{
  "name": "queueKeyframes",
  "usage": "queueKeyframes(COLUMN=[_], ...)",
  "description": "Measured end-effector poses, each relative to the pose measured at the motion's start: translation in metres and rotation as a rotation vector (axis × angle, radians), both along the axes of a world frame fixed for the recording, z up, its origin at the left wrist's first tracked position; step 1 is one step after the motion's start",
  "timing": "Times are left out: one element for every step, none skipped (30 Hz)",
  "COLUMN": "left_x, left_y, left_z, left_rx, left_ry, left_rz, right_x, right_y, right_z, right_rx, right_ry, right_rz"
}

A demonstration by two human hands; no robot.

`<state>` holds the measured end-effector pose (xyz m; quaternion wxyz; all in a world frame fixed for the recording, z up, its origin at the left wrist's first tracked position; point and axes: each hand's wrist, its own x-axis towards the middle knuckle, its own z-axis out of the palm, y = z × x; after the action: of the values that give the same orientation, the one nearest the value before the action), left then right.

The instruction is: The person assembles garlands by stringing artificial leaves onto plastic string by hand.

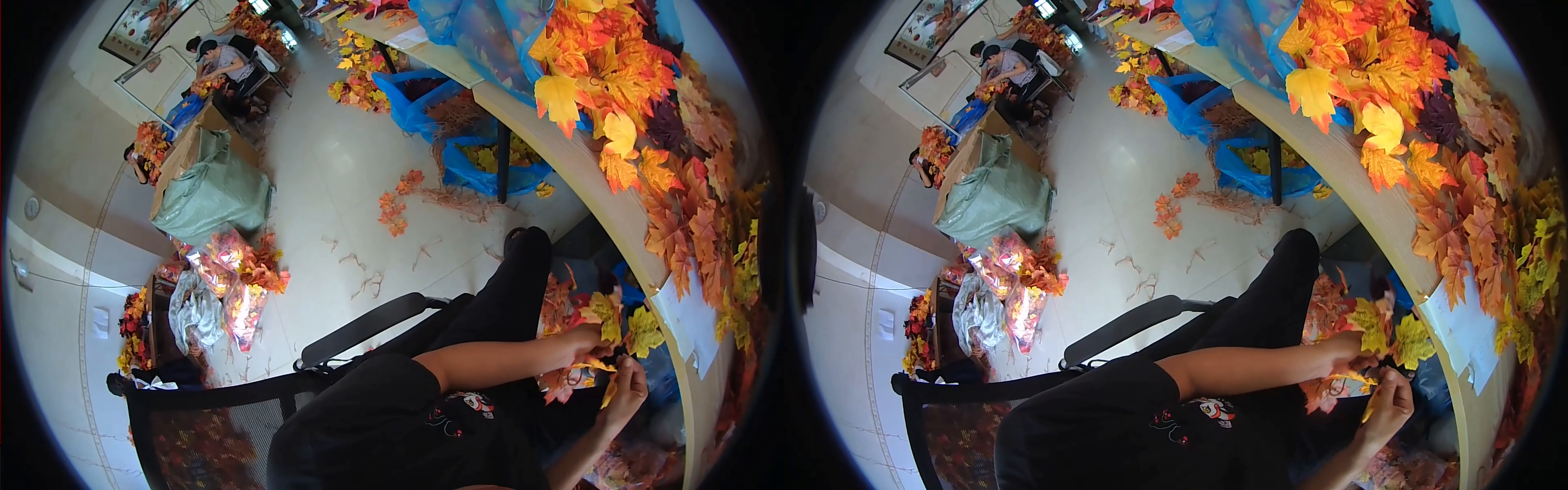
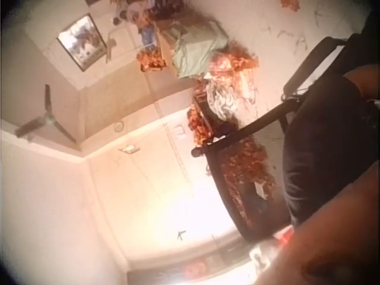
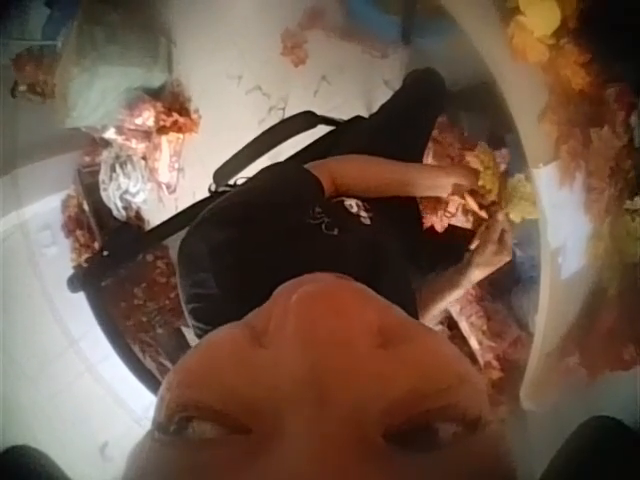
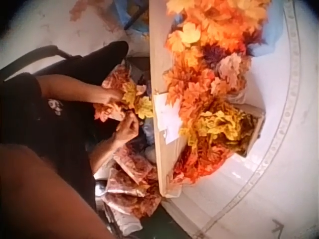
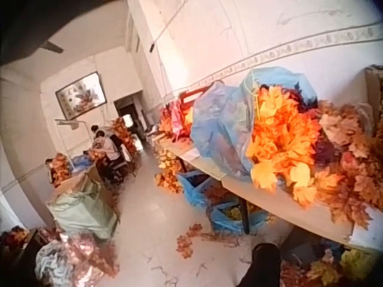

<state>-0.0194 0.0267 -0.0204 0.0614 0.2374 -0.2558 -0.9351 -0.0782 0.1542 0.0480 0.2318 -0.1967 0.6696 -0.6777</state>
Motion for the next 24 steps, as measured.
queueKeyframes(left_x=[-0.002, 0.001, 0.002, 0.004, 0.005, 0.008, 0.011, 0.012, 0.012, 0.012, 0.012, 0.012, 0.012, 0.017, 0.019, 0.02, 0.021, 0.023, 0.024, 0.024, 0.024, 0.024, 0.022, 0.022], left_y=[0.001, 0.003, 0.005, 0.001, -0.004, -0.007, -0.01, -0.01, -0.01, -0.01, -0.007, -0.003, 0.0, 0.001, 0.002, 0.004, 0.005, 0.004, 0.004, 0.004, 0.005, 0.005, 0.007, 0.009], left_z=[-0.009, -0.014, -0.017, -0.019, -0.018, -0.016, -0.012, -0.009, -0.008, -0.006, -0.005, -0.003, 0.001, 0.017, 0.017, 0.016, 0.017, 0.024, 0.025, 0.025, 0.024, 0.021, 0.017, 0.013], left_rx=[-0.004, 0.017, 0.038, 0.083, 0.076, 0.093, 0.111, 0.11, 0.087, 0.064, 0.065, 0.023, -0.019, -0.073, -0.073, -0.106, -0.139, -0.14, -0.14, -0.151, -0.161, -0.16, -0.21, -0.259], left_ry=[0.005, -0.054, -0.113, -0.117, -0.065, -0.073, -0.082, -0.082, -0.126, -0.169, -0.169, -0.138, -0.108, -0.148, -0.15, -0.135, -0.117, -0.145, -0.144, -0.162, -0.18, -0.18, -0.169, -0.157], left_rz=[0.004, 0.026, 0.049, 0.052, 0.079, 0.074, 0.069, 0.072, 0.046, 0.02, 0.019, -0.017, -0.052, -0.057, -0.057, -0.056, -0.055, -0.011, -0.013, 0.0, 0.012, 0.01, 0.025, 0.04], right_x=[-0.008, -0.011, -0.015, -0.019, -0.02, -0.025, -0.024, -0.024, -0.024, -0.017, -0.007, -0.002, 0.001, 0.006, 0.012, 0.016, 0.017, 0.017, 0.017, 0.019, 0.022, 0.024, 0.024, 0.024], right_y=[0.007, 0.013, 0.016, 0.022, 0.026, 0.033, 0.034, 0.034, 0.034, 0.028, 0.019, 0.013, 0.007, 0.002, -0.004, -0.007, -0.008, -0.01, -0.01, -0.011, -0.012, -0.012, -0.012, -0.011], right_z=[-0.005, -0.001, 0.002, 0.008, 0.023, 0.028, 0.028, 0.027, 0.027, 0.019, 0.02, 0.01, 0.0, -0.003, -0.003, -0.005, -0.008, -0.011, -0.012, -0.011, -0.008, -0.006, -0.007, -0.008], right_rx=[-0.038, -0.074, -0.063, -0.016, 0.03, 0.236, 0.238, 0.4, 0.561, 0.532, 0.566, 0.539, 0.511, 0.511, 0.509, 0.507, 0.506, 0.445, 0.382, 0.384, 0.384, 0.385, 0.386, 0.397], right_ry=[-0.048, -0.011, 0.129, 0.164, 0.201, 0.431, 0.429, 0.575, 0.718, 0.734, 0.833, 0.838, 0.843, 0.841, 0.751, 0.66, 0.66, 0.718, 0.776, 0.775, 0.706, 0.637, 0.635, 0.638], right_rz=[-0.034, -0.041, -0.081, -0.121, -0.171, -0.123, -0.129, 0.022, 0.177, 0.24, 0.306, 0.322, 0.339, 0.339, 0.29, 0.241, 0.241, 0.223, 0.205, 0.204, 0.17, 0.136, 0.137, 0.146])
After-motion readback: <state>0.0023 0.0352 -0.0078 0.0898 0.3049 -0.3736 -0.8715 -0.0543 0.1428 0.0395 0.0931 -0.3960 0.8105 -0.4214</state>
